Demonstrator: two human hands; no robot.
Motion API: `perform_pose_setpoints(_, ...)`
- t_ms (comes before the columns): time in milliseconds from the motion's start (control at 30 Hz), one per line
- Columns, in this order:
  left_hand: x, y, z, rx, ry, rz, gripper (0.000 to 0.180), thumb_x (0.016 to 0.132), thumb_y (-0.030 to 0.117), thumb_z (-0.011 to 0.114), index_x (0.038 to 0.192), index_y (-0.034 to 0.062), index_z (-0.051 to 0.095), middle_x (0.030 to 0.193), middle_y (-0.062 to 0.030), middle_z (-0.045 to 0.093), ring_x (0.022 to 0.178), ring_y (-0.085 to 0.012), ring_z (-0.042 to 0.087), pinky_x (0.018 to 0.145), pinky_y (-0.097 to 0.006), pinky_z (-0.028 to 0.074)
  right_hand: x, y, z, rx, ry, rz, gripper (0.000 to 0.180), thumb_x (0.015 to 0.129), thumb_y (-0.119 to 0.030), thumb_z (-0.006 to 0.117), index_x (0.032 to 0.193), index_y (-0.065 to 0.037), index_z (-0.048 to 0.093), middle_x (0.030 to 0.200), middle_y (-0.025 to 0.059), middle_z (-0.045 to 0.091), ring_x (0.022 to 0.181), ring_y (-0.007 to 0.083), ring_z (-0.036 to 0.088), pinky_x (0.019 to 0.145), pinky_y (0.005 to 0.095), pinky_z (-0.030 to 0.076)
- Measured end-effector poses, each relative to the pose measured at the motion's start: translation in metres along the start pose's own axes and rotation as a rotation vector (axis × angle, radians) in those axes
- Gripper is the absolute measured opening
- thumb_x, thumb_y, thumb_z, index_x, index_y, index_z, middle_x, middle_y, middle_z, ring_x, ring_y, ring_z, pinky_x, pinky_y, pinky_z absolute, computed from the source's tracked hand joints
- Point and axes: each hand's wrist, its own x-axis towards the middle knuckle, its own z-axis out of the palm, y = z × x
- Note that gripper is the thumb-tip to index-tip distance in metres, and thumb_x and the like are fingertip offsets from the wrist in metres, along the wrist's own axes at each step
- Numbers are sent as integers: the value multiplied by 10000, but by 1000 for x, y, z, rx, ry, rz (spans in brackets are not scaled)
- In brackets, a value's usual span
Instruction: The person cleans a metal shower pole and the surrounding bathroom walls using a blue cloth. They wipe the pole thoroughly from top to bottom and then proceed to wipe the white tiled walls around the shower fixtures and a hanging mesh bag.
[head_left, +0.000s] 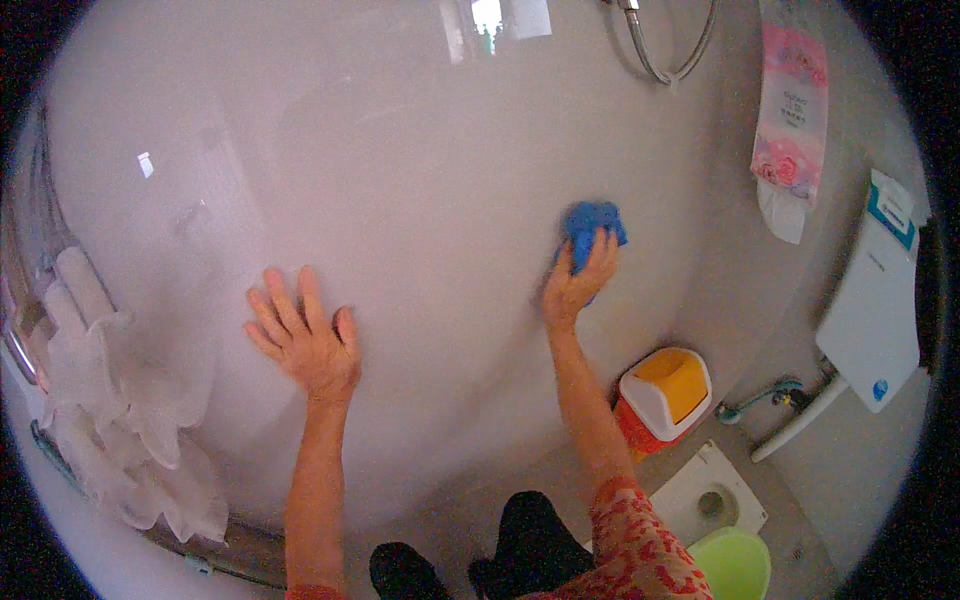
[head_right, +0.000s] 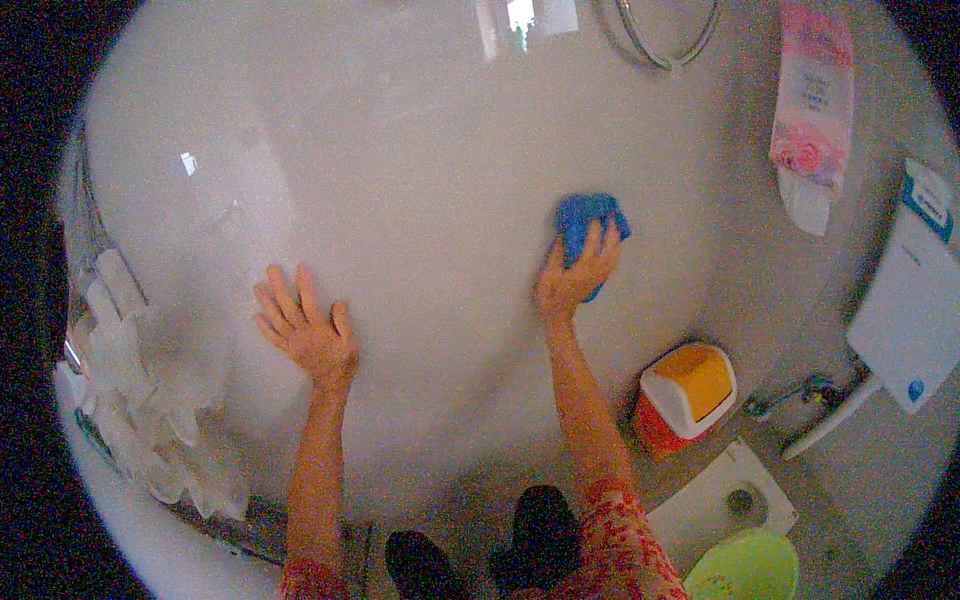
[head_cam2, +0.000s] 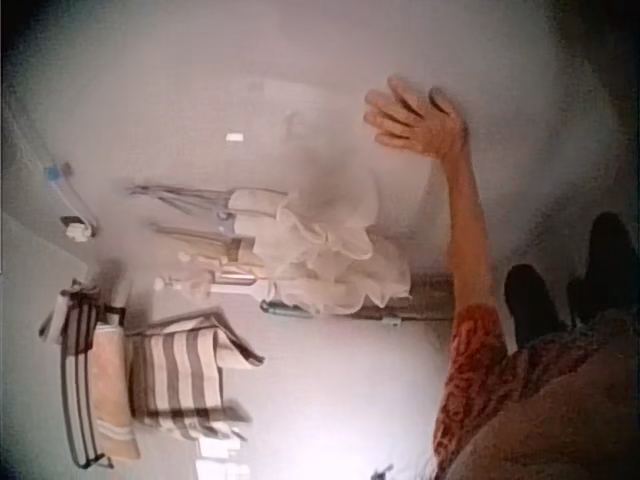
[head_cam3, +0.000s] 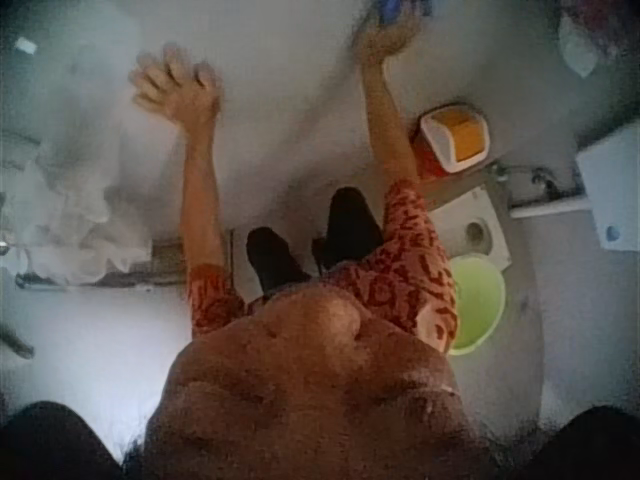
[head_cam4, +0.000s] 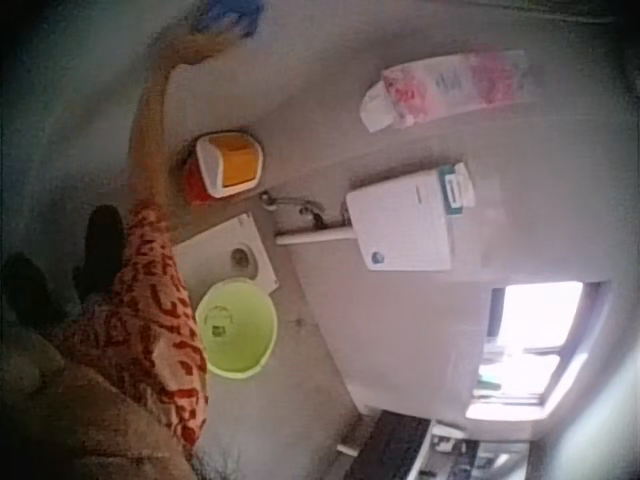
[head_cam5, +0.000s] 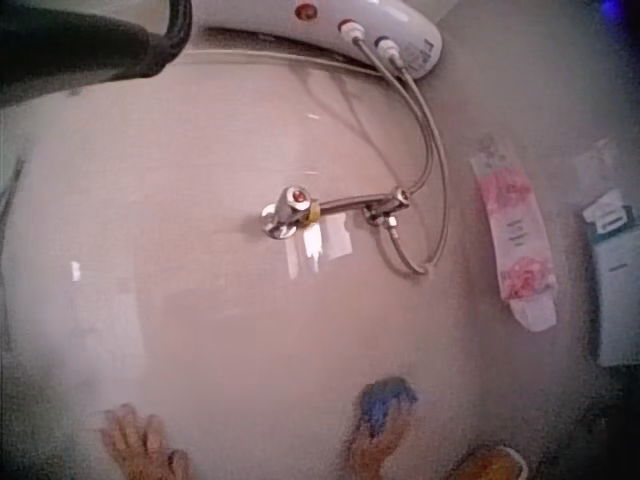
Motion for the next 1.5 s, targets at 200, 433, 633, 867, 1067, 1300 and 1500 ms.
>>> perform_pose_setpoints(200,-6,-2,-3,-132,-73,21,649,825,404,510,1382,130,322,1484,-159,128,1362,-382,54,1028,-591,4,-55,-77,-10,103,-150,-184,534,764,-198,615,1253,-78,438,1390,199,316,1259,423,268,1018,542,182)
perform_pose_setpoints(433,-8,-12,-25,-412,-221,35,687,841,442,485,1396,97,273,1474,-200,106,1349,-419,47,1034,-589,15,-149,-148,-30,255,-501,-634,339,755,-239,594,1092,-224,560,1369,81,394,1241,343,342,977,563,234)
perform_pose_setpoints(633,-49,-48,-28,-355,-139,-43,702,838,418,529,1388,82,251,1457,-251,61,1335,-446,49,1031,-601,58,-107,-159,-21,274,-642,-871,310,773,-199,548,1073,-270,568,1322,23,451,1199,273,399,988,513,261)
perform_pose_setpoints(867,-77,-63,-23,-198,-259,-126,761,798,421,604,1383,88,249,1453,-253,32,1329,-456,40,1024,-616,78,-9,-115,-5,79,-375,-592,398,715,-202,605,1109,-249,578,1362,78,398,1223,319,358,994,526,242)
perform_pose_setpoints(1067,-77,-81,-20,-92,-214,-50,832,785,484,597,1404,93,201,1449,-261,22,1328,-462,27,1006,-639,72,34,-73,2,5,-249,-309,528,715,-205,633,1223,-151,499,1400,125,343,1271,345,304,1022,520,204)
perform_pose_setpoints(1300,-78,-75,-20,-43,-208,-13,901,766,503,599,1421,70,157,1448,-290,-7,1328,-477,6,1019,-624,36,27,29,-6,-86,-18,46,516,815,-184,581,1280,-28,421,1342,197,391,1226,375,353,1026,470,232)
perform_pose_setpoints(1500,-73,-70,-24,-32,-239,8,882,789,578,535,1406,70,161,1432,-305,6,1305,-507,19,979,-663,80,-20,26,-5,-153,41,156,490,829,-137,569,1266,23,416,1323,233,395,1208,385,363,1026,447,248)
